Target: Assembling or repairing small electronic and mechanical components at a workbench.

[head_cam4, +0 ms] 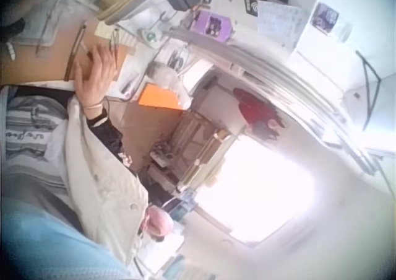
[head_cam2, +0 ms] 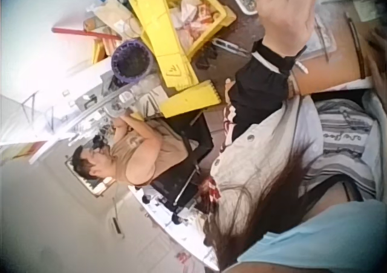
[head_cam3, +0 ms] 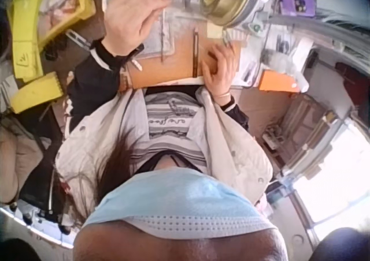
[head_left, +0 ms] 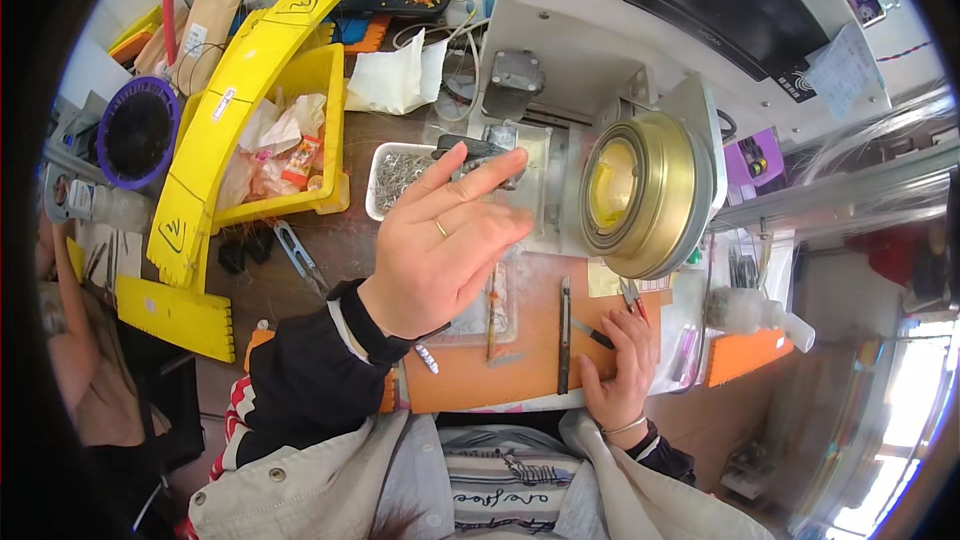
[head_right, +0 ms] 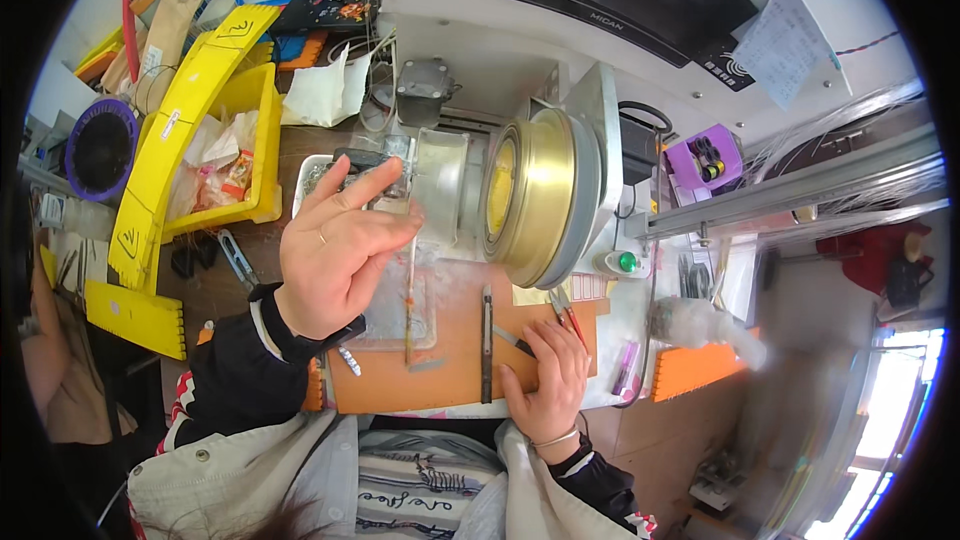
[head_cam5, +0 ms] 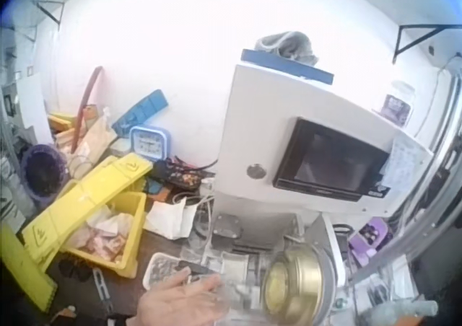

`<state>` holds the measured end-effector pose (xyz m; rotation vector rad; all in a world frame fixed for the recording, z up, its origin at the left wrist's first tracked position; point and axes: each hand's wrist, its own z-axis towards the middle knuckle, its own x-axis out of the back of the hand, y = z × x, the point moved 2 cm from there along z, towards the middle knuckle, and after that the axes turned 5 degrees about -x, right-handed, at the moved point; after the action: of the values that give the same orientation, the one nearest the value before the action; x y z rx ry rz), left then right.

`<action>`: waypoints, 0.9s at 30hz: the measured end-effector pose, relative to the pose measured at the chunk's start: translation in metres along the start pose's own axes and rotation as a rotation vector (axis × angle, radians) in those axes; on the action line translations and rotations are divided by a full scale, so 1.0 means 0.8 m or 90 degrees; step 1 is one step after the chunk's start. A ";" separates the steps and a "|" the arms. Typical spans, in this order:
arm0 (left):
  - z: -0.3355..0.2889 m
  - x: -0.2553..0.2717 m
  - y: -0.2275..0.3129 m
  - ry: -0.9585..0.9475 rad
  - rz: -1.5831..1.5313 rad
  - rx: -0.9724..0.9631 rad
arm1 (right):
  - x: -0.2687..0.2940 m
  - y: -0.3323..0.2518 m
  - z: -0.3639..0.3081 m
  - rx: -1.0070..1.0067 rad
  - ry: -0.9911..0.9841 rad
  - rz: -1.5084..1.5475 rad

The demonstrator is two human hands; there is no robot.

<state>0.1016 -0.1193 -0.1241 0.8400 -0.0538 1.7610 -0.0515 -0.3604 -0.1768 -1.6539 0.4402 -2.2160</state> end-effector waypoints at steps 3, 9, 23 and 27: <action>0.000 0.000 0.000 -0.001 -0.002 -0.008 | 0.000 0.001 -0.002 0.009 0.005 0.008; 0.003 0.001 0.001 0.007 0.012 -0.025 | -0.003 0.005 -0.005 0.030 0.018 0.031; -0.004 -0.002 -0.003 -0.039 0.001 -0.011 | -0.005 0.006 -0.001 0.024 -0.026 0.025; -0.003 0.003 -0.003 -0.050 0.011 -0.011 | -0.007 0.007 -0.002 0.009 -0.013 0.049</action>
<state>0.1026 -0.1154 -0.1257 0.8984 -0.1272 1.7408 -0.0514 -0.3626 -0.1842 -1.6233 0.4729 -2.1390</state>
